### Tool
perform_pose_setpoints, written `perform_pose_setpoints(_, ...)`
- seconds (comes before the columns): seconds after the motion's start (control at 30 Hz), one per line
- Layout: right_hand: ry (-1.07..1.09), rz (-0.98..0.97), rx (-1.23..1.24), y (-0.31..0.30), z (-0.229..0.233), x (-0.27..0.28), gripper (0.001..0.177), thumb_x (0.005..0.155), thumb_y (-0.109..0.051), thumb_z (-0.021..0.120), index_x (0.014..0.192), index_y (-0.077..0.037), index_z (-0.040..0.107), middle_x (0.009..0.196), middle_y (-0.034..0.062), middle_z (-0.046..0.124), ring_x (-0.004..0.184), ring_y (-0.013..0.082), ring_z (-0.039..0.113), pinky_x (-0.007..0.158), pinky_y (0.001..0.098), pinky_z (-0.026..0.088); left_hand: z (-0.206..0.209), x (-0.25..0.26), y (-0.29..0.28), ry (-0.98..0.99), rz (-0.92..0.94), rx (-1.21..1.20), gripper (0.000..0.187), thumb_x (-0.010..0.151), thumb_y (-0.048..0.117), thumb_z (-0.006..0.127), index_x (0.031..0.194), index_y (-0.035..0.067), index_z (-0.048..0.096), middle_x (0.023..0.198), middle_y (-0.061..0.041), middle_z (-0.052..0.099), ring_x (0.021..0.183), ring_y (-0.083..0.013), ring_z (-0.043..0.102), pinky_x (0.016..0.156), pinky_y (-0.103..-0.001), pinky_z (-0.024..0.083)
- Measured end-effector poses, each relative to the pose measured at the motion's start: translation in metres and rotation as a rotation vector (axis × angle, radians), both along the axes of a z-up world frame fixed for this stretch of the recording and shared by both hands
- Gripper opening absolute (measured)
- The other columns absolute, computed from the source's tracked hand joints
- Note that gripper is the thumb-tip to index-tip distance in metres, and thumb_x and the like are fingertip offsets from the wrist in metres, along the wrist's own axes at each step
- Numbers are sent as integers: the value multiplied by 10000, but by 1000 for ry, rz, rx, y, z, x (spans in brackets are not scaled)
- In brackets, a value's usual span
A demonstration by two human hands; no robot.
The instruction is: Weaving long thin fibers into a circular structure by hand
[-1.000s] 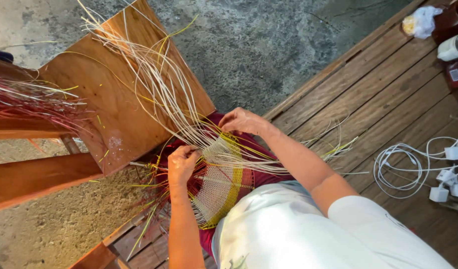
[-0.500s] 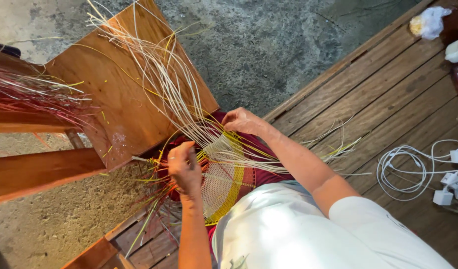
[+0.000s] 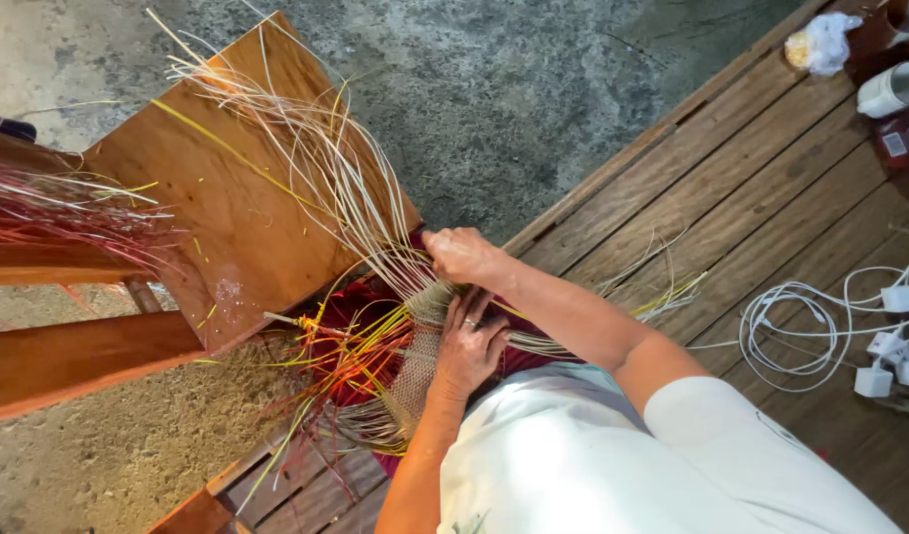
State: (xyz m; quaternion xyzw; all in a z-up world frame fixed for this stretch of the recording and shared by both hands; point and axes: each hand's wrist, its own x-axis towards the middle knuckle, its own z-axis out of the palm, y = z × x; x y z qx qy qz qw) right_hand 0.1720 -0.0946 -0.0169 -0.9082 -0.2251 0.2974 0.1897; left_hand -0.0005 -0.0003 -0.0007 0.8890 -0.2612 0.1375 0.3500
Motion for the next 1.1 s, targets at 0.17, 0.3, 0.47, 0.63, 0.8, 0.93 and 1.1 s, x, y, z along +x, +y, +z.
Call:
perform_pose_setpoints(0.17, -83, 4, 5, 8, -36, 2, 399, 858, -268, 534, 1184, -38, 534, 957, 225, 753, 905, 471, 742, 765, 619, 572, -3, -1, 0, -54, -18, 3, 163, 942, 373, 678, 978, 235, 759, 1319, -49, 672, 1353, -313, 571, 1183, -507, 345)
perform_pose_setpoints(0.3, 138, -131, 167, 2, -6, -1, 342, 901, -250, 578, 1195, -77, 599, 1100, 212, 727, 1082, 437, 691, 911, 570, 559, -8, -1, 1, -40, -24, 25, 146, 943, 394, 680, 957, 268, 753, 1217, 4, 693, 1300, -261, 608, 1178, -492, 368)
perform_pose_setpoints(0.47, 812, -858, 1003, -5, -49, -11, 336, 796, -63, 705, 1126, -12, 671, 898, 81, 701, 760, 202, 713, 667, 281, 582, -7, 1, 1, -37, -67, 8, 138, 961, 402, 663, 979, 287, 739, 1124, 29, 697, 1175, -253, 650, 1134, -481, 432)
perform_pose_setpoints(0.63, 879, -1060, 1092, -7, -75, -6, 293, 762, -38, 758, 1051, 14, 746, 815, 145, 727, 711, 245, 714, 616, 349, 594, 7, 6, -1, -7, -74, -86, 115, 934, 334, 712, 982, 234, 744, 1118, -17, 708, 1115, -289, 676, 1099, -484, 469)
perform_pose_setpoints(0.8, 934, -1370, 1147, -42, -69, 27, 353, 546, 104, 770, 875, -22, 767, 665, 103, 662, 546, 275, 632, 503, 322, 516, 6, 8, -1, 47, -63, -143, 149, 930, 358, 726, 994, 223, 739, 1101, -18, 720, 1085, -285, 699, 1081, -466, 497)
perform_pose_setpoints(0.93, 597, -1546, 1324, -142, -119, 105, 140, 543, -11, 763, 652, 13, 678, 557, 185, 587, 506, 297, 635, 471, 349, 492, 11, 8, 1, 91, -54, -217, 154, 966, 326, 677, 952, 184, 733, 1077, -16, 756, 1051, -272, 727, 1062, -457, 506)
perform_pose_setpoints(1.1, 134, -1429, 1308, -200, -4, 112, 559, 886, -249, 787, 1306, -80, 458, 921, 44, 707, 740, 93, 632, 504, 165, 453, 68, 21, 3, 324, -21, -331, 80, 824, 90, 771, 877, 40, 739, 997, -73, 778, 1020, -251, 723, 1079, -412, 490)
